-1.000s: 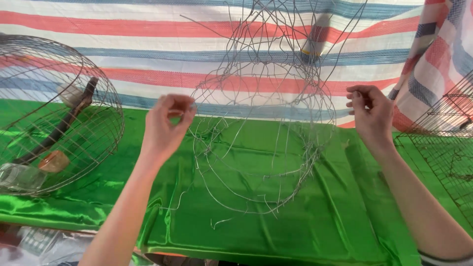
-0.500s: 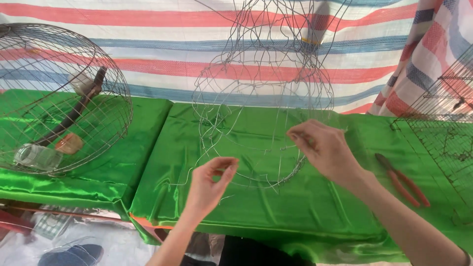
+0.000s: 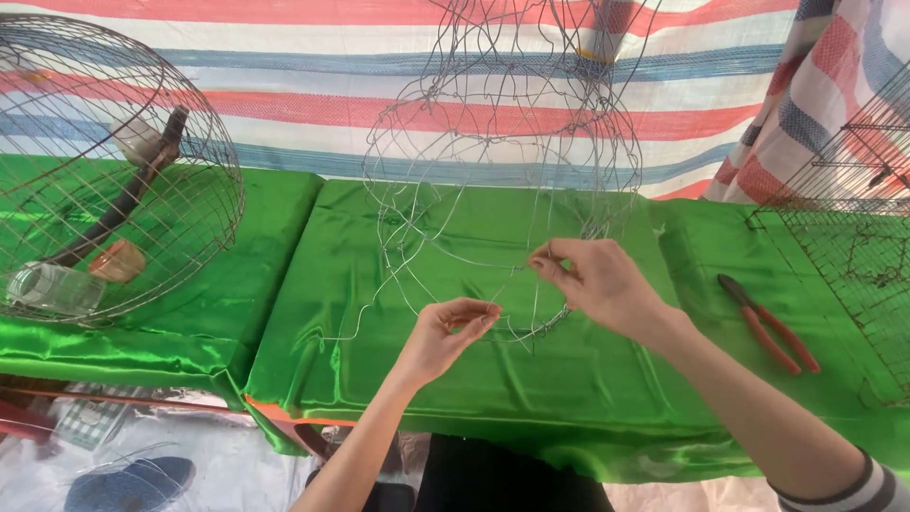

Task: Assembling a wire cage by twisting wires together and using pliers to secure connections.

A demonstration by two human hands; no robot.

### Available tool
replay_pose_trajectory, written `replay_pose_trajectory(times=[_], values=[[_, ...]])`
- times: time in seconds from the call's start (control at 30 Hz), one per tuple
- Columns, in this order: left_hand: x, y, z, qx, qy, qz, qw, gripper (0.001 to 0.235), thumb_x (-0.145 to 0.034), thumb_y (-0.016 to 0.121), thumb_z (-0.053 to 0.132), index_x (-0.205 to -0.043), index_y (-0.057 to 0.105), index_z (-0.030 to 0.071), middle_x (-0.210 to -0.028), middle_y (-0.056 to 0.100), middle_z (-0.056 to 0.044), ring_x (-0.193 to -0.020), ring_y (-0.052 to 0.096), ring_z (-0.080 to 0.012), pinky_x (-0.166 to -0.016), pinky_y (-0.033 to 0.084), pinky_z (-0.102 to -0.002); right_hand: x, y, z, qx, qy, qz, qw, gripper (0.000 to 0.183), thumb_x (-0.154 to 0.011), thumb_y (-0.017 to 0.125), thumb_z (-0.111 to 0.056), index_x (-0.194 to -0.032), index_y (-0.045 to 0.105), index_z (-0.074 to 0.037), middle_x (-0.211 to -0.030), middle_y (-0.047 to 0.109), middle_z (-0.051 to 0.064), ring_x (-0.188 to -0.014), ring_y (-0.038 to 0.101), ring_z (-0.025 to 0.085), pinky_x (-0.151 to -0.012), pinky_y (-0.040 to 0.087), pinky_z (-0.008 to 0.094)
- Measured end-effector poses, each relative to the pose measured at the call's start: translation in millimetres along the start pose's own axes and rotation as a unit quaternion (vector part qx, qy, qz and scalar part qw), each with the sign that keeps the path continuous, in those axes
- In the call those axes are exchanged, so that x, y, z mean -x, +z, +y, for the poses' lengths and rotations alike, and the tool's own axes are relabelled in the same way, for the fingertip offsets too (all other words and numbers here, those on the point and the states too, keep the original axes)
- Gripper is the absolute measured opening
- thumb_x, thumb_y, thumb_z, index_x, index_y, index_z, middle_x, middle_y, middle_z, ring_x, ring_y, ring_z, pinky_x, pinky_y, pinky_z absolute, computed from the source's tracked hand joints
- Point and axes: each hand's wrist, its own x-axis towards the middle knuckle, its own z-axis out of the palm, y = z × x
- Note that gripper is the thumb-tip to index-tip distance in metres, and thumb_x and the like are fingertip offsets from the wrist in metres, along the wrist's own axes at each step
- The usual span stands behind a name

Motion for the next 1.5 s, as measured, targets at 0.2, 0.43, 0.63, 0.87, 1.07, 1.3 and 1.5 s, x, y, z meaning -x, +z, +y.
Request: replay_pose_trajectory(times=[0.2,0.43,0.63,0.87,1.07,1.3,1.5], values=[[1,-6,26,-0.171,0.046,-0.102,0.979,0.030,-0.088,0.072,0.000,-0.118,0.072,0.000,-0.102,0.075,-0.019,-0.097,0.073,-0.0321,-0.088,0.056,-0.048,-3,-1,-5,-0.026,0.012,-0.010,1.000,0.027,-0.102,0.058,-0.018,-0.120,0.071,-0.003,-0.101,0.078,0.016,-0.050,0.067,0.021,-0.057,0.056,0.033],[-8,-4,13,-0.204,-0.015,-0.108,0.973,0.020,-0.092,0.067,0.001,-0.110,0.075,0.004,-0.089,0.076,-0.010,-0.078,0.068,-0.0172,-0.070,0.055,-0.032,16,4,4,-0.017,-0.041,0.040,0.998,0.050,-0.095,0.065,-0.022,-0.142,0.055,-0.007,-0.138,0.061,0.021,-0.074,0.075,0.030,-0.069,0.061,0.044],[-13,-3,15,-0.217,-0.058,-0.132,0.965,0.017,-0.096,0.068,0.010,-0.111,0.074,0.008,-0.090,0.074,-0.002,-0.077,0.066,-0.0115,-0.074,0.056,-0.025,54,58,79,-0.017,-0.070,0.082,0.994,0.012,-0.089,0.068,-0.006,-0.100,0.073,-0.007,-0.094,0.079,0.010,-0.078,0.076,0.018,-0.067,0.068,0.023],[-25,6,18,-0.291,-0.136,-0.131,0.938,0.024,-0.090,0.077,0.020,-0.113,0.077,0.015,-0.076,0.067,0.004,-0.064,0.056,-0.0106,-0.062,0.044,-0.027,46,112,96,-0.011,0.032,-0.018,0.999,0.051,-0.097,0.061,-0.018,-0.146,0.045,-0.015,-0.092,0.080,0.006,-0.063,0.075,0.018,-0.066,0.066,0.032],[-38,7,26,-0.281,-0.173,-0.169,0.929,0.020,-0.088,0.071,0.016,-0.103,0.083,0.015,-0.065,0.064,0.004,-0.049,0.038,-0.0089,-0.051,0.034,-0.025,29,127,103,-0.038,0.009,-0.010,0.999,0.035,-0.102,0.047,-0.019,-0.137,0.051,-0.018,-0.090,0.081,0.001,-0.056,0.075,0.015,-0.062,0.064,0.033],[-42,-1,1,-0.274,-0.129,-0.164,0.939,0.021,-0.080,0.075,0.022,-0.100,0.082,0.020,-0.079,0.075,0.000,-0.075,0.067,-0.0157,-0.076,0.054,-0.035,23,127,96,-0.065,0.003,0.021,0.998,0.013,-0.101,0.054,-0.013,-0.110,0.064,-0.015,-0.079,0.080,0.004,-0.058,0.075,0.017,-0.064,0.060,0.032],[-43,-5,4,-0.269,-0.118,-0.159,0.943,0.020,-0.081,0.075,0.021,-0.100,0.082,0.018,-0.079,0.076,0.000,-0.075,0.066,-0.0144,-0.075,0.054,-0.034,19,128,102,-0.040,-0.010,0.052,0.998,0.013,-0.101,0.058,-0.017,-0.108,0.069,-0.019,-0.071,0.079,0.002,-0.053,0.074,0.014,-0.059,0.060,0.028]])
